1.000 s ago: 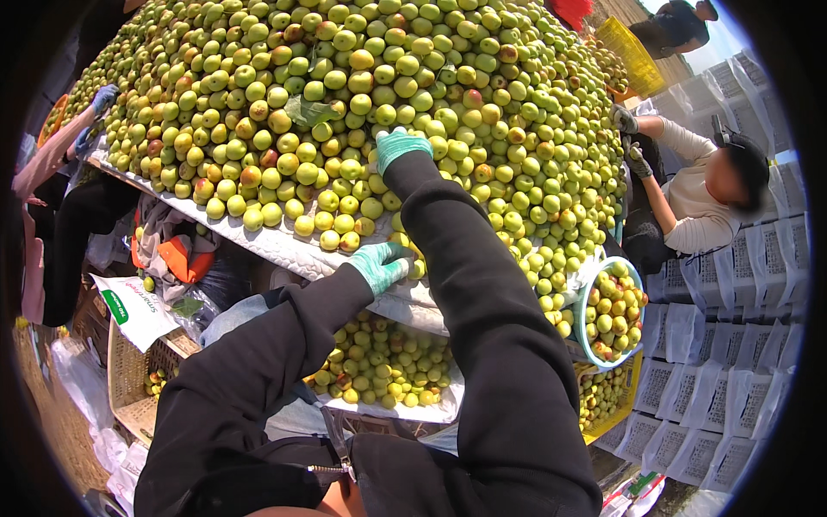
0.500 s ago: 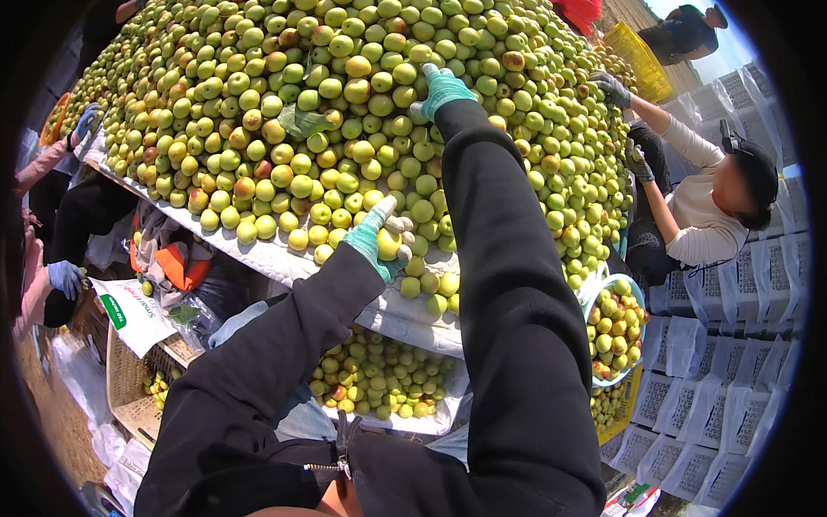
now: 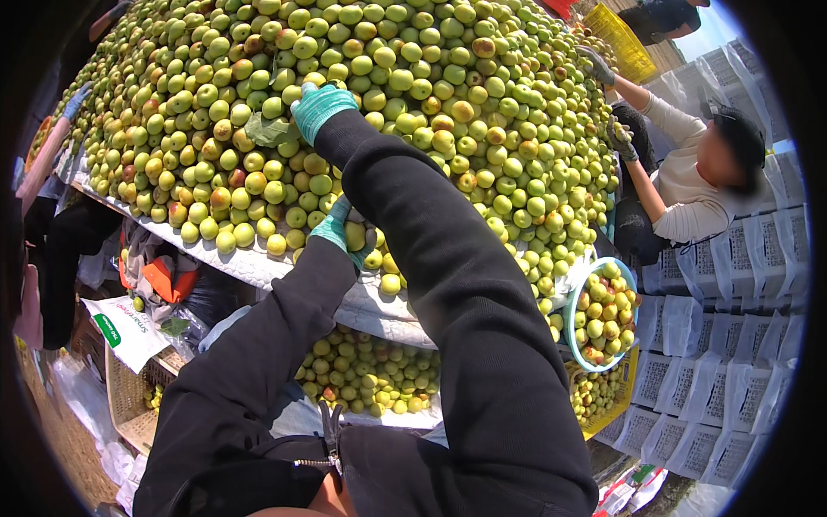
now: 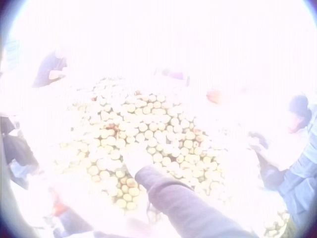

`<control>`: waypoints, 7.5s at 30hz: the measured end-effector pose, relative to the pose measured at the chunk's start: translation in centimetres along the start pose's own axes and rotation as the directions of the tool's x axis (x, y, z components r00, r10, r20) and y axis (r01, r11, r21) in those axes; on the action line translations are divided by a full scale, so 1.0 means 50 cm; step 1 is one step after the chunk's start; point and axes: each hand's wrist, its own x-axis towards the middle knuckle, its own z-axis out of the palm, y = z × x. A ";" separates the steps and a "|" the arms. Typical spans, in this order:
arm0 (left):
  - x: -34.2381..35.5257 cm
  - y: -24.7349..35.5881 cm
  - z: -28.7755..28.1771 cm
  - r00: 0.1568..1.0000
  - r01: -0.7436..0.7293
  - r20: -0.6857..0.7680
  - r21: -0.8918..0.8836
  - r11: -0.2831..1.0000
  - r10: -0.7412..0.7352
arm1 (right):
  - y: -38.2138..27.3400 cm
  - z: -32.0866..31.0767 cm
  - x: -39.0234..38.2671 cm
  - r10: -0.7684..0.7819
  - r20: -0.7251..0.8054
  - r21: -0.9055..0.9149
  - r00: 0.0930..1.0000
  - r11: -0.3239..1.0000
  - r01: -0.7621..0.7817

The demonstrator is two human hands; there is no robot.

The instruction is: The person sorts green apples from a large pile on a table into a white crate, using both hands to pick and place them. The person occasionally moves apples between a blue bowl and the crate while continuing to sort.

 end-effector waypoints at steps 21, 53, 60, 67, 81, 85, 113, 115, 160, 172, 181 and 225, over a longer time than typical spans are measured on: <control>0.013 -0.063 -0.023 0.986 -0.018 0.165 0.236 0.972 -0.022 | 0.193 -0.086 -0.530 0.407 0.171 0.932 0.897 -0.363 -0.012; 0.148 -0.190 -0.181 0.114 -0.394 0.887 0.453 -0.800 0.447 | 0.805 0.458 -1.737 0.883 0.089 0.671 -0.460 -0.395 -0.628; 0.140 -0.183 -0.182 0.235 -0.389 0.849 0.528 -0.755 0.472 | 0.841 0.538 -1.753 0.809 -0.050 0.700 -0.586 -0.390 -0.599; 0.151 -0.204 -0.167 0.225 -0.458 0.851 0.523 -0.719 0.475 | 0.623 0.418 -1.789 0.659 0.197 0.935 -0.726 -0.349 -0.063; -0.114 -0.257 -0.012 0.625 0.168 0.576 0.560 0.811 -0.527 | 0.142 -0.070 -0.839 0.349 -0.270 0.892 0.897 0.442 0.096; -0.097 -0.159 -0.004 0.776 0.147 0.525 0.388 0.910 -0.349 | 0.311 0.010 -0.611 0.525 -0.537 0.665 0.660 0.745 -0.052; -0.078 -0.106 -0.060 0.935 0.150 0.284 0.231 0.961 -0.214 | 0.381 0.015 -0.210 0.289 0.122 -0.304 0.950 0.922 -0.241; -0.082 -0.102 -0.064 0.935 0.149 0.285 0.228 0.962 -0.212 | 0.393 0.029 -0.217 0.316 0.137 -0.245 0.939 0.929 -0.277; -0.134 -0.091 -0.081 0.665 0.417 0.688 -0.019 0.909 -0.291 | 0.487 0.015 -0.130 0.503 0.209 -0.062 0.839 0.863 -0.502; -0.180 -0.069 -0.135 0.736 0.341 0.628 -0.024 0.940 -0.251 | 0.054 -0.179 -0.405 0.154 -0.658 0.421 0.737 0.887 0.190; -0.213 -0.050 -0.179 0.727 0.296 0.667 -0.088 0.951 -0.165 | -0.239 -0.278 -0.399 0.172 -0.741 0.592 0.649 0.624 0.510; -0.164 0.009 -0.096 0.927 0.191 0.363 -0.246 0.950 -0.092 | 0.040 -0.085 0.243 0.335 -0.215 0.076 0.917 0.942 -0.326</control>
